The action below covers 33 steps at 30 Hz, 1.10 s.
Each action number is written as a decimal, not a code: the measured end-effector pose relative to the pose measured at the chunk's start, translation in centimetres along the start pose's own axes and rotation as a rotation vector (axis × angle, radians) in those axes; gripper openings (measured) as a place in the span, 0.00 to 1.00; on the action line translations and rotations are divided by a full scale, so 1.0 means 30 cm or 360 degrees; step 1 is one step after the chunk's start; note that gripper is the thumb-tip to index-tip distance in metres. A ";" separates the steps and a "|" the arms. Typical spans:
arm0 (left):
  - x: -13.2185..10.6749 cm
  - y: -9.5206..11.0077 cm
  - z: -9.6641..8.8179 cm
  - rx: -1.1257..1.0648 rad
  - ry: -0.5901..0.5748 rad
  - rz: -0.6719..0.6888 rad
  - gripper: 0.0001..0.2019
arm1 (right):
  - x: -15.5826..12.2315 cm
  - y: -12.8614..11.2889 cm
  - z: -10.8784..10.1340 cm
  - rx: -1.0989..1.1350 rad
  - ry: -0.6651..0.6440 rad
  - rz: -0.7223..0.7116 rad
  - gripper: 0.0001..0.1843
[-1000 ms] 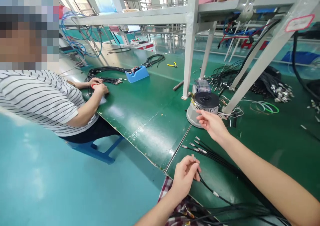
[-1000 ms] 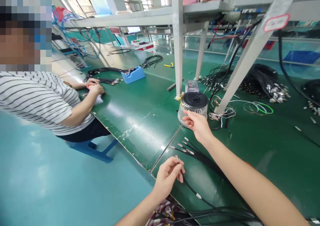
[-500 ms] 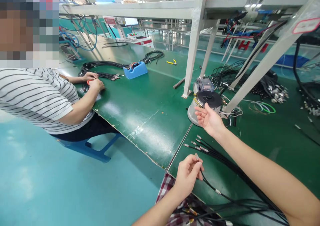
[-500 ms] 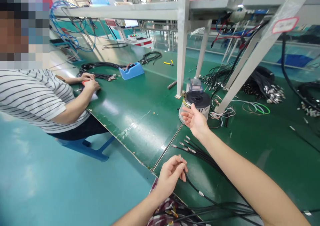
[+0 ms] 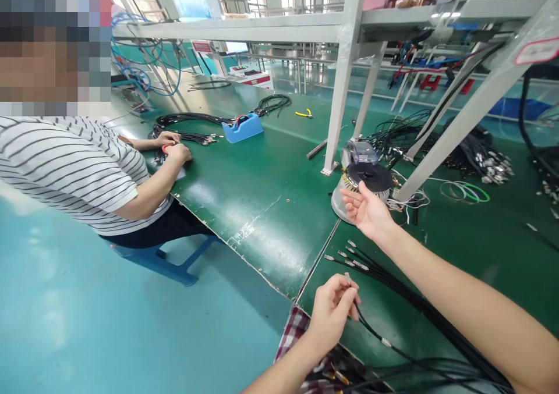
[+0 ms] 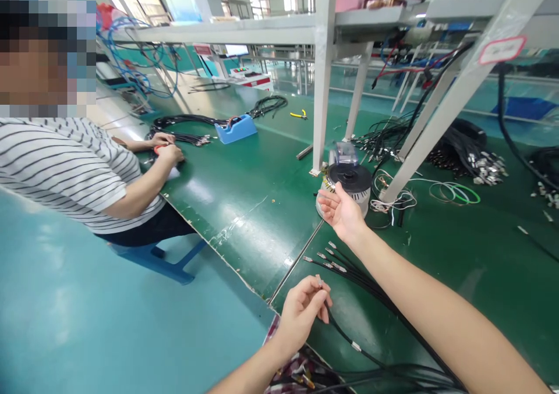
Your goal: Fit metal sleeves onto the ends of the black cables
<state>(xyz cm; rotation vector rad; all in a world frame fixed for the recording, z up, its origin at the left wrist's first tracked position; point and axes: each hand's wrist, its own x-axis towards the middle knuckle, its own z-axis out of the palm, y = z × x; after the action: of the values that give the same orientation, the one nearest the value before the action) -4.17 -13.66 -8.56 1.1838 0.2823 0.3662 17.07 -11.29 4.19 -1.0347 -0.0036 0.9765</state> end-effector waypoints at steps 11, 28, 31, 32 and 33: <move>0.003 0.007 0.005 -0.0012 -0.0004 -0.0010 0.15 | -0.002 -0.011 -0.034 -0.0029 0.0046 -0.0031 0.29; 0.008 0.011 0.012 -0.0056 -0.0003 0.0012 0.14 | -0.001 -0.019 -0.031 -0.0105 0.0180 -0.0167 0.13; 0.008 0.008 0.013 -0.0051 0.0006 0.0010 0.14 | -0.007 -0.031 -0.031 -0.0053 0.0169 -0.0117 0.13; 0.008 0.007 0.014 -0.0043 0.0008 0.0012 0.14 | -0.009 -0.036 -0.031 -0.0023 0.0163 -0.0086 0.12; 0.008 0.007 0.014 -0.0035 0.0008 0.0010 0.14 | -0.012 -0.042 -0.030 0.0016 0.0158 -0.0053 0.12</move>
<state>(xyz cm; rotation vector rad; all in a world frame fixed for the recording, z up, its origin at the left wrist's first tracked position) -3.81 -13.86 -8.22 1.1626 0.2780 0.3771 18.08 -12.37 4.76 -1.0700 0.0656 0.8937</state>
